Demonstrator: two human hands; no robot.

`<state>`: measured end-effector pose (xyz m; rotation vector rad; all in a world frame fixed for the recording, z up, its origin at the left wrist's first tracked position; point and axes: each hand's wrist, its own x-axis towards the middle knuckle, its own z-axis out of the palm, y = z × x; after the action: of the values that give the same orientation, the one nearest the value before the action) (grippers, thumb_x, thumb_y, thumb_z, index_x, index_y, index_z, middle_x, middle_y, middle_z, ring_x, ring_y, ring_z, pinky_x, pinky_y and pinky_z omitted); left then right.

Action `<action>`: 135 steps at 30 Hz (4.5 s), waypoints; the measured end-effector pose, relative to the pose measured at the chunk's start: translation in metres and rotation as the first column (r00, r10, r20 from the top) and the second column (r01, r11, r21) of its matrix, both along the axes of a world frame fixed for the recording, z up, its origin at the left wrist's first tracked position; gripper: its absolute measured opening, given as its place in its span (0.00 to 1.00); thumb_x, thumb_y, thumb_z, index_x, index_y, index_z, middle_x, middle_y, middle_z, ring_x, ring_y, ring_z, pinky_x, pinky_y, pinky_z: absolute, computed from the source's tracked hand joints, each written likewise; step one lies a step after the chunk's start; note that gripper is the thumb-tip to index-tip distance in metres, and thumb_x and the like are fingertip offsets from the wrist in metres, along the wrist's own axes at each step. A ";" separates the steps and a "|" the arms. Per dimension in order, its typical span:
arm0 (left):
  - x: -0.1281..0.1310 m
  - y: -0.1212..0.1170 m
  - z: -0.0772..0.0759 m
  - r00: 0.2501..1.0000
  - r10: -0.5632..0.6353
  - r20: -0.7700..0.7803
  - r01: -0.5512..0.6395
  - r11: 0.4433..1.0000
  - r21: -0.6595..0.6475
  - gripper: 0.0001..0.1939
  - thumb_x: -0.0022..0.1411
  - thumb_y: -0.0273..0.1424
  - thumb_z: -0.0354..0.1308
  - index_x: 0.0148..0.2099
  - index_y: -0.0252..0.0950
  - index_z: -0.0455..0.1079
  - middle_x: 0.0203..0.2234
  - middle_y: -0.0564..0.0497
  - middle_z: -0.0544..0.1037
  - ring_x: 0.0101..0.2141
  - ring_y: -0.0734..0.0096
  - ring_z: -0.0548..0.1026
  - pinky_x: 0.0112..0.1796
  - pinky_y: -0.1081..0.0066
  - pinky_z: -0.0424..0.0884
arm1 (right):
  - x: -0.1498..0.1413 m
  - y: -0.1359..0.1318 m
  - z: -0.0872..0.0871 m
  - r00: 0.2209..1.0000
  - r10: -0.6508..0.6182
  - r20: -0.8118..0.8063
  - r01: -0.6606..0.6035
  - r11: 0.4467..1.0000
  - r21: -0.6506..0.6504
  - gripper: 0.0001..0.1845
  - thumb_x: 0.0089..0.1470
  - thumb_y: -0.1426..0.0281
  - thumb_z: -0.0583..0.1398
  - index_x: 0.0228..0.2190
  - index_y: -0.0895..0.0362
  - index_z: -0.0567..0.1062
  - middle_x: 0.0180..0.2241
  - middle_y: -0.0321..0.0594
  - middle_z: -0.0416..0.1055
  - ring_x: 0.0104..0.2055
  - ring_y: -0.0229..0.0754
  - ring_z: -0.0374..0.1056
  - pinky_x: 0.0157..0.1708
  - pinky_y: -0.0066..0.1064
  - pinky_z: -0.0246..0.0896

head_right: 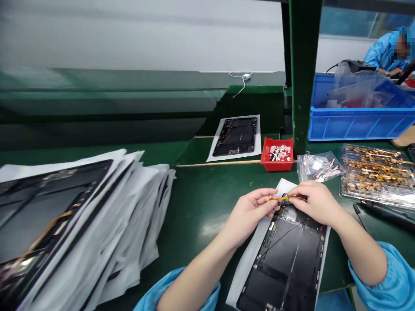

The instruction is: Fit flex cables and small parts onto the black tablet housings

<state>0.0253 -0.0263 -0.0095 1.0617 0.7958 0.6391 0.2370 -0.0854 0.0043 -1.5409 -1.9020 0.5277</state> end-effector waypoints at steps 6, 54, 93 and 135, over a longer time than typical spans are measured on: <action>0.000 -0.002 0.001 0.999 0.039 0.028 -0.038 0.998 -0.040 0.23 0.50 0.35 0.75 0.44 0.32 0.71 0.30 0.50 0.81 0.29 0.75 0.76 0.28 0.77 0.73 | -0.001 -0.004 0.000 0.987 -0.047 -0.156 0.022 0.988 -0.154 0.06 0.58 0.70 0.63 0.35 0.52 0.82 0.33 0.37 0.79 0.34 0.41 0.73 0.36 0.32 0.65; -0.011 -0.012 0.011 0.982 0.174 -0.080 -0.002 0.426 0.905 0.12 0.62 0.22 0.61 0.47 0.40 0.78 0.49 0.43 0.81 0.49 0.60 0.79 0.51 0.61 0.76 | -0.031 -0.015 0.000 0.687 -0.229 -0.690 -0.167 0.874 -0.456 0.22 0.52 0.50 0.66 0.26 0.57 0.74 0.22 0.33 0.65 0.25 0.35 0.57 0.26 0.28 0.53; -0.010 -0.011 0.009 0.939 0.258 -0.225 0.190 0.155 0.969 0.12 0.62 0.22 0.59 0.43 0.40 0.79 0.39 0.46 0.85 0.39 0.63 0.83 0.43 0.67 0.79 | -0.034 -0.015 0.000 0.790 -0.216 -0.574 -0.063 0.902 -0.427 0.09 0.52 0.63 0.64 0.30 0.57 0.79 0.22 0.31 0.64 0.24 0.35 0.57 0.27 0.28 0.56; 0.007 0.052 0.028 0.812 0.509 -0.286 0.173 0.258 0.950 0.05 0.64 0.25 0.59 0.36 0.38 0.76 0.35 0.50 0.82 0.42 0.62 0.75 0.48 0.60 0.72 | -0.033 -0.013 -0.003 0.870 -0.186 -0.456 -0.080 0.860 -0.503 0.10 0.51 0.65 0.58 0.21 0.55 0.67 0.19 0.28 0.54 0.22 0.34 0.48 0.23 0.28 0.43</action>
<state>0.0322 0.0258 0.0187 2.4618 1.0510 1.1058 0.2042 -0.0989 0.0013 -1.5615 -1.3702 1.3484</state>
